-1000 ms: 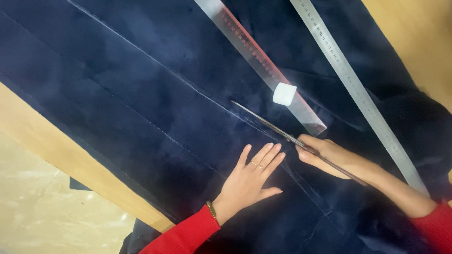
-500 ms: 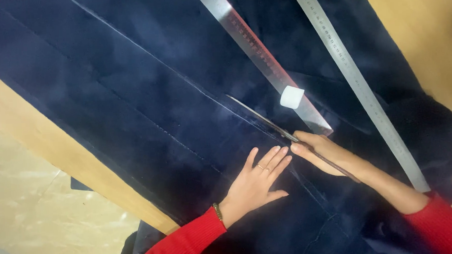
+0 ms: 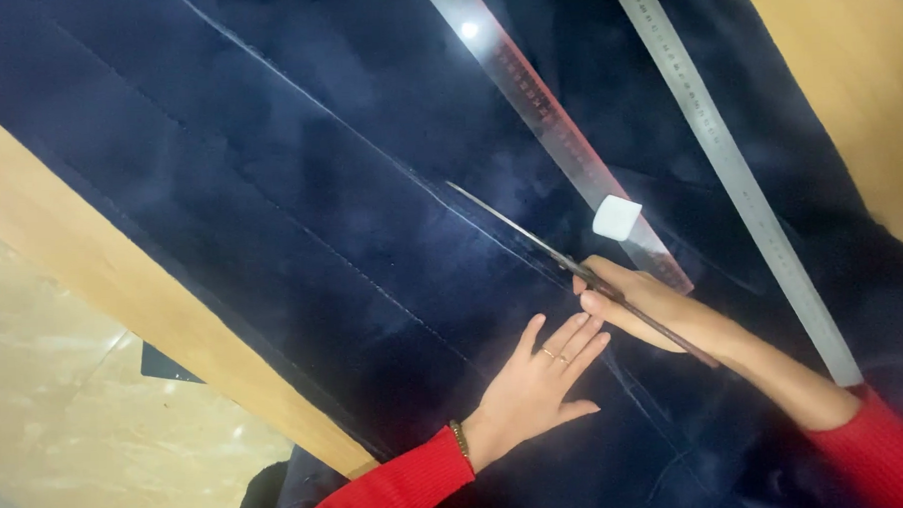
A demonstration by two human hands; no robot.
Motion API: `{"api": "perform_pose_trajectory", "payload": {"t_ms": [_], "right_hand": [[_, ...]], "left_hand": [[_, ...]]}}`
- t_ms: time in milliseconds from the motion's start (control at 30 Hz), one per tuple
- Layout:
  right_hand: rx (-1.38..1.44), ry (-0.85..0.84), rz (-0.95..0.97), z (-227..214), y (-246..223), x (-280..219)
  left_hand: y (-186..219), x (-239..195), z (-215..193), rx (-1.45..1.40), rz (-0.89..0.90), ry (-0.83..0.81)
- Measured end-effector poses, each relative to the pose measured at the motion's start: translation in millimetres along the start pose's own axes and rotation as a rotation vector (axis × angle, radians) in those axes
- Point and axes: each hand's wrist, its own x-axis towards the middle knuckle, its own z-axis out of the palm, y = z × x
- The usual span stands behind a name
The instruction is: Marking fabric with chalk and a ruler, then cutting out garment pieces using tailor's scissors.
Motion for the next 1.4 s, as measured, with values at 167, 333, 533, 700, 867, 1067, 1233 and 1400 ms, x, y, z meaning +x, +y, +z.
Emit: {"api": "perform_pose_trajectory", "payload": {"t_ms": [167, 333, 533, 700, 867, 1067, 1233, 1400], "right_hand": [[-0.022, 0.148, 0.074, 11, 20, 16], [-0.052, 0.119, 0.054, 7, 12, 10], [-0.108, 0.118, 0.066, 3, -26, 23], [0.027, 0.092, -0.015, 0, -44, 32], [-0.012, 0.170, 0.011, 6, -37, 40], [-0.004, 0.201, -0.070, 10, -26, 47], [-0.005, 0.151, -0.067, -1, -67, 48], [0.080, 0.113, -0.002, -6, -97, 54]], "left_hand": [[-1, 2, 3, 0.110, -0.006, -0.094], [2, -2, 5, 0.246, 0.002, -0.071], [0, -1, -7, 0.337, 0.007, -0.040], [0, -3, -13, 0.337, 0.013, -0.017], [-2, -2, -14, 0.369, 0.012, -0.036], [-5, -4, -20, 0.117, 0.018, 0.059], [-7, -3, -23, -0.201, 0.012, 0.131], [-9, -3, -26, -0.227, 0.007, 0.142]]}}
